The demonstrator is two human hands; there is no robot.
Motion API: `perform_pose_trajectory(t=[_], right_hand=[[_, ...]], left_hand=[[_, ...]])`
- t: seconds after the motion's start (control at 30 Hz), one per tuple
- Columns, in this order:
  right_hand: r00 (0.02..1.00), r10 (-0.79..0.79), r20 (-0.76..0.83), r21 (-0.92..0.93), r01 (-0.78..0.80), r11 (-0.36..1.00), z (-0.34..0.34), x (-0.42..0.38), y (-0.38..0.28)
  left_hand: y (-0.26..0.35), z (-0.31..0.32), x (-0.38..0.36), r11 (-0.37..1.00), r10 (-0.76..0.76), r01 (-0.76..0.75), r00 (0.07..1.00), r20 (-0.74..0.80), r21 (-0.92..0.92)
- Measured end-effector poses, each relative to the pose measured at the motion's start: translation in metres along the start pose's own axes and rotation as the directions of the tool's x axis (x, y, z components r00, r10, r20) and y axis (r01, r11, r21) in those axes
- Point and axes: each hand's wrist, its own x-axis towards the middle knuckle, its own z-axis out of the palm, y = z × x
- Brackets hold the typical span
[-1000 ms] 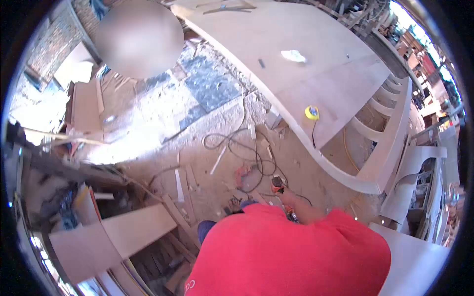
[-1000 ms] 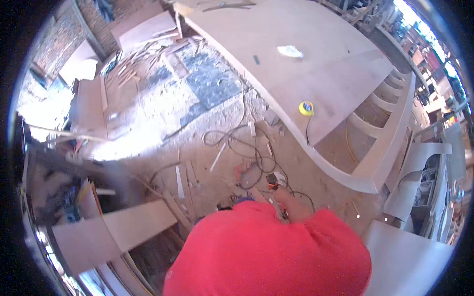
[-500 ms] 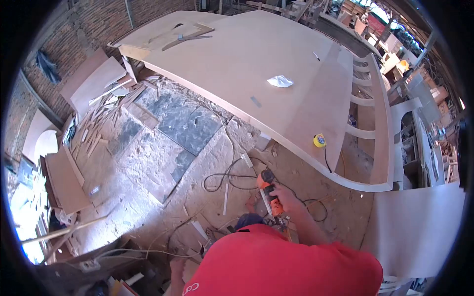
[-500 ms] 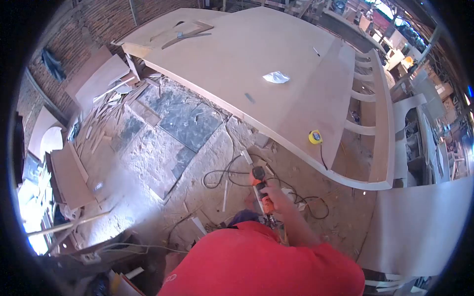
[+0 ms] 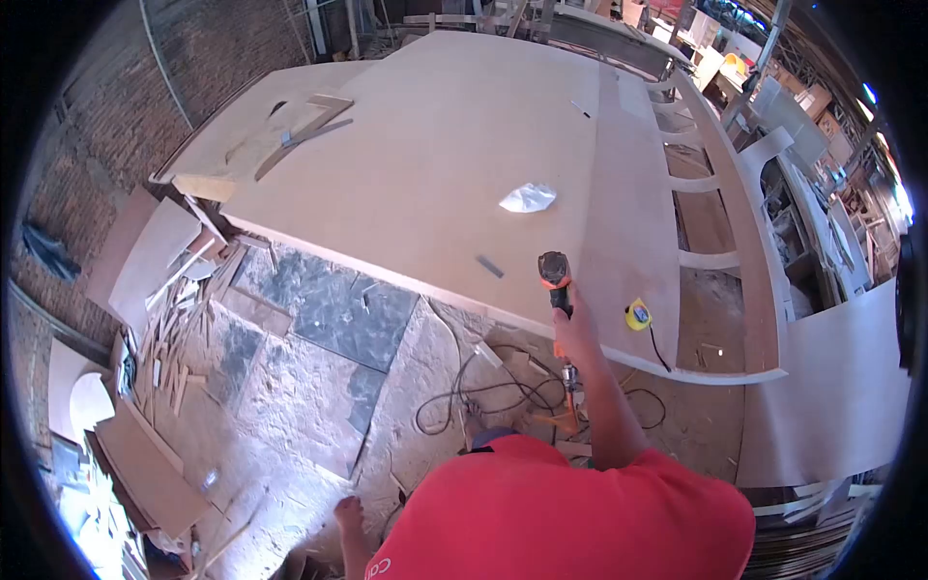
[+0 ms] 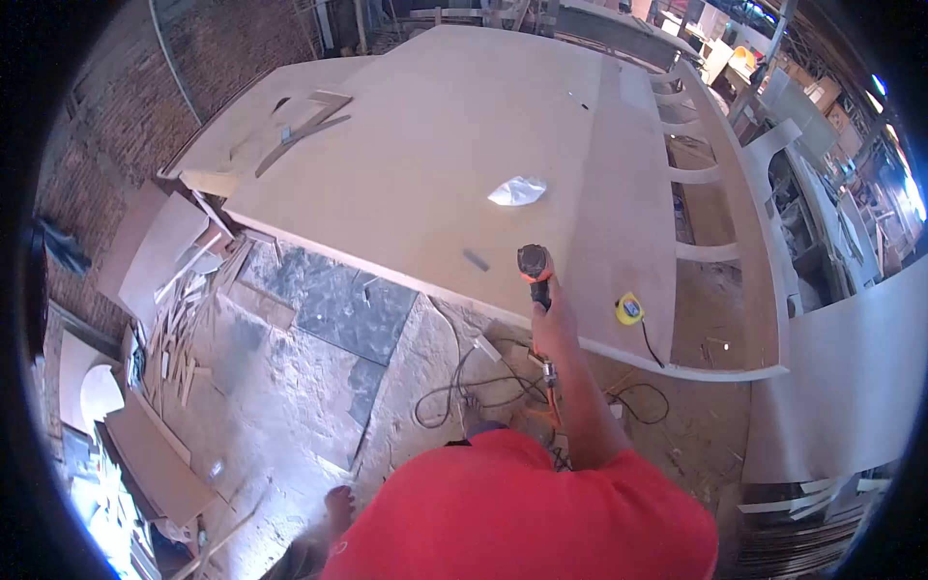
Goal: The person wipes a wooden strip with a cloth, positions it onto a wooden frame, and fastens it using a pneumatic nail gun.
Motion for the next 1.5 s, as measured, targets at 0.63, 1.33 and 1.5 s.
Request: perform_pose_trajectory(t=[0.63, 1.33, 1.5], right_hand=[[0.952, 0.096, -0.292, -0.679, -0.277, 0.68, 0.072, 0.076, -0.039], [0.711, 0.239, -0.661, -0.438, -0.625, 0.646, 0.123, -0.066, -0.095], [0.709, 0.182, -0.682, -0.465, -0.612, 0.64, 0.129, -0.072, -0.104]], left_hand=[[0.407, 0.108, 0.199, 0.927, 0.049, -0.222, 0.87, 0.49, 0.302], [0.577, 0.235, 0.23, 0.949, -0.282, -0.014, 0.402, 0.871, 0.314], [0.574, 0.238, 0.24, 0.945, -0.314, 0.032, 0.372, 0.873, 0.326]])
